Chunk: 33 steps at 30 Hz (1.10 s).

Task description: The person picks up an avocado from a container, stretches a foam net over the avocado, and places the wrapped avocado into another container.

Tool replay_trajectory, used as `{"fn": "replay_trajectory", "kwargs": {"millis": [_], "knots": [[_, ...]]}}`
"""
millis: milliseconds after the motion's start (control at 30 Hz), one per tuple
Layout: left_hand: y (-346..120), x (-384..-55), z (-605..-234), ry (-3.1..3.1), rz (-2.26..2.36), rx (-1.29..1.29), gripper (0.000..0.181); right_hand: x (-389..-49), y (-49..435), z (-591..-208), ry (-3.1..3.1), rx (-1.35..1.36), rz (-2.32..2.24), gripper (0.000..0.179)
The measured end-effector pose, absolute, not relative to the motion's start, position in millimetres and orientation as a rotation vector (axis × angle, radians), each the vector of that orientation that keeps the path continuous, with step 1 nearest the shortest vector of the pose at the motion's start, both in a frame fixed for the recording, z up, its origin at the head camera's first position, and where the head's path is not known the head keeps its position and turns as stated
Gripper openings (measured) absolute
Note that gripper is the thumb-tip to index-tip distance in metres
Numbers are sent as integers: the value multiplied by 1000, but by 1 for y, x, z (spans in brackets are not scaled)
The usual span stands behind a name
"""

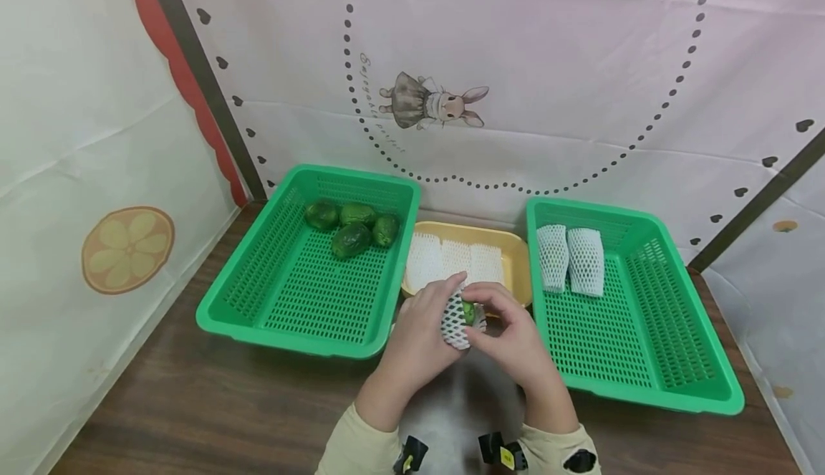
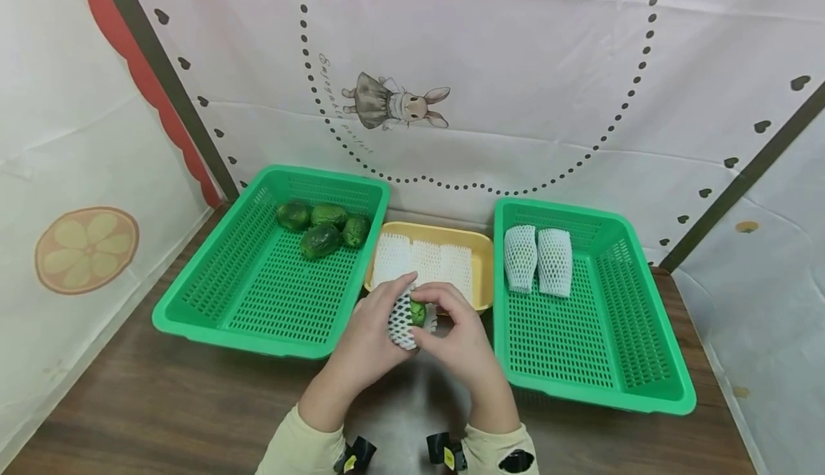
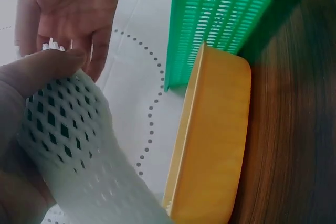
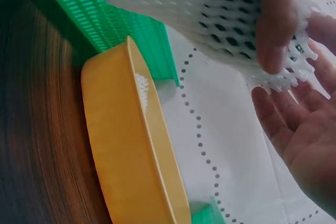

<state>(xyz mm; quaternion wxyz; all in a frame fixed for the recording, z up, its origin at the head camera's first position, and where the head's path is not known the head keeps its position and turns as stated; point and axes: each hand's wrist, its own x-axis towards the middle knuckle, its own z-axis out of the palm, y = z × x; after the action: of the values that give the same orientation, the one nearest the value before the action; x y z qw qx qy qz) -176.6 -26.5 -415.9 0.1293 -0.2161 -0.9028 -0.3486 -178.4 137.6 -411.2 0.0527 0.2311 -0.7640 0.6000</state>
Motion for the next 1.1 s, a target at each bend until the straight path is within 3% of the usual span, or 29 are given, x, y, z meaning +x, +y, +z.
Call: {"fn": "replay_trajectory", "kwargs": {"millis": [200,433,800,900,1100], "knots": [[-45,-175,-411,-2615,-884,-669,101,-172,141,-409,-2093,705,1931,43],[-56,-172,-413,-2649,-748,-676,77,-169,148,-410,-2019,686,2104,40],[-41,-166,-413,-2609,-621,-690,74,-164,136,-416,-2286,347,2207,42],[-37,-163,-412,-2599,-593,-675,71,-163,134,-417,-2279,361,2210,45],[-44,-160,-405,-2601,-659,-653,92,-162,139,-423,-2001,364,2287,46]]}}
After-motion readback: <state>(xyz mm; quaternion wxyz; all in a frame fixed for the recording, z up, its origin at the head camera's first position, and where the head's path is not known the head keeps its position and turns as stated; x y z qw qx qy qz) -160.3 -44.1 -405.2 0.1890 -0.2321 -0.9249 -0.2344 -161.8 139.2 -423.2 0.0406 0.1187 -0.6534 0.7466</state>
